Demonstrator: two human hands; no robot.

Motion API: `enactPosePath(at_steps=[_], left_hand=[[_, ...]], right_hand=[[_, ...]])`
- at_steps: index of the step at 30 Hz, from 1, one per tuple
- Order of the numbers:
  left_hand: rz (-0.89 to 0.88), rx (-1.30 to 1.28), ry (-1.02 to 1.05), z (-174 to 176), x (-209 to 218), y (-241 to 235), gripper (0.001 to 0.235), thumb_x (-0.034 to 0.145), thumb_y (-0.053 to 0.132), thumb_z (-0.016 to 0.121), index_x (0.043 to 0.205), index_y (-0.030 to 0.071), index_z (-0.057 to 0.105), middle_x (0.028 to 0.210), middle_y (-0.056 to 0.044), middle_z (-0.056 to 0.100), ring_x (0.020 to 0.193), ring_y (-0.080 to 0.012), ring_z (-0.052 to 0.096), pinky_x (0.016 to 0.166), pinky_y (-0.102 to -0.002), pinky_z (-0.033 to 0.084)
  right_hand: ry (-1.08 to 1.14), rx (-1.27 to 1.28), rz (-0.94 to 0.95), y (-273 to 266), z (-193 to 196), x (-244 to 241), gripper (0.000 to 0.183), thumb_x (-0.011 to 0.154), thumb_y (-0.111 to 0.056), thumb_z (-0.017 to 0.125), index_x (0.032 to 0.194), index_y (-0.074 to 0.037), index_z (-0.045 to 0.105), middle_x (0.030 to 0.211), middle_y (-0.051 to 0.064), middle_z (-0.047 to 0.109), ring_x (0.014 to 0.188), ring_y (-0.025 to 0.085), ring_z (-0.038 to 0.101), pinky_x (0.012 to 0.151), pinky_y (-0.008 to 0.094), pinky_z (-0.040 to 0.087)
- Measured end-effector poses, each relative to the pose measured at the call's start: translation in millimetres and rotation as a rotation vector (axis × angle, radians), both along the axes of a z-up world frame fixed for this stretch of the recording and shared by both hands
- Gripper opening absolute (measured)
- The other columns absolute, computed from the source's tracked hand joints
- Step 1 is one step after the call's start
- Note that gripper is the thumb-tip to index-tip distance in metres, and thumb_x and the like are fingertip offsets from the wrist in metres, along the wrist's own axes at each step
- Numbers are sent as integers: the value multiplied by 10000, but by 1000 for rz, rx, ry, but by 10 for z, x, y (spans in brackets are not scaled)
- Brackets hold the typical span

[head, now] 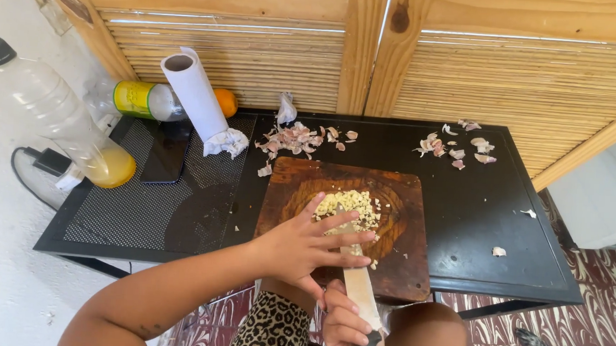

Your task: Mincing garlic cloves on a wooden cutting board using a knife.

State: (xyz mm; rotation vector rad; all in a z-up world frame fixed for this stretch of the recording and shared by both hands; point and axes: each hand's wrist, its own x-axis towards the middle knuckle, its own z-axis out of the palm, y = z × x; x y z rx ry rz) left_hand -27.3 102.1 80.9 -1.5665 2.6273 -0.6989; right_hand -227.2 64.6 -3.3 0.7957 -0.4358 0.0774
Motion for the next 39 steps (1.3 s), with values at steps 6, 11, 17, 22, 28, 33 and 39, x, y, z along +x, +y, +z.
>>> enactPosePath(at_steps=[6, 11, 17, 22, 28, 33, 39], left_hand=[[88, -43, 7, -36, 208, -144, 1090, 740, 998, 266, 1620, 358, 201, 1702, 4, 155, 1568, -331, 120, 1147, -743, 21], [187, -61, 1, -149, 408, -219, 1077, 753, 986, 270, 1622, 361, 152, 1707, 10, 92, 1572, -334, 55, 1144, -770, 58], [340, -3, 207, -219, 452, -252, 965, 862, 839, 139, 1626, 249, 107, 1707, -20, 13, 1554, -367, -43, 1154, -720, -26], [480, 345, 1021, -64, 231, -339, 1073, 701, -361, 300, 1602, 214, 205, 1698, -65, -93, 1531, -414, -181, 1132, -744, -134], [175, 599, 2533, 170, 13, -183, 1183, 779, 856, 29, 1532, -40, 199, 1674, -136, 49, 1521, -240, -144, 1186, -434, -140], [5, 428, 2966, 141, -168, -83, 1092, 814, 893, 271, 1367, 9, 596, 1126, -72, 630, 1125, -168, 533, 998, -311, 377], [-251, 463, 2994, 166, -259, -26, 1120, 846, 858, 317, 1459, -66, 474, 1146, -134, 678, 1008, -174, 637, 877, -293, 496]], right_hand=[[-45, 45, -3, 27, -143, -40, 240, 1099, -181, 286, 1048, 14, 417, 773, 113, 487, 502, 190, 555, 399, 280, 481], [-85, -92, 19, -58, -81, -122, 278, 1107, -232, 293, 1069, 8, 428, 751, 97, 485, 514, 177, 534, 412, 274, 490], [-169, -114, -106, 31, 129, -208, 243, 1119, -247, 336, 1108, -32, 448, 810, 107, 511, 574, 209, 568, 458, 265, 477], [-27, -541, -437, -352, -12, -288, 319, 1099, -159, 391, 1368, 13, 397, 886, 98, 512, 675, 209, 557, 509, 311, 528], [1629, -1816, -883, -405, 306, -319, 240, 964, -33, 551, 1173, -115, 463, 789, 56, 427, 669, 170, 479, 653, 287, 396], [1446, -2594, -1106, -420, 211, -330, 433, 848, -313, 707, 1235, -171, 572, 805, -18, 843, 556, 104, 755, 476, 250, 566], [1303, -2642, -933, -307, 275, -174, 389, 879, -287, 696, 1239, -172, 608, 654, -50, 739, 518, 116, 605, 605, 258, 495]])
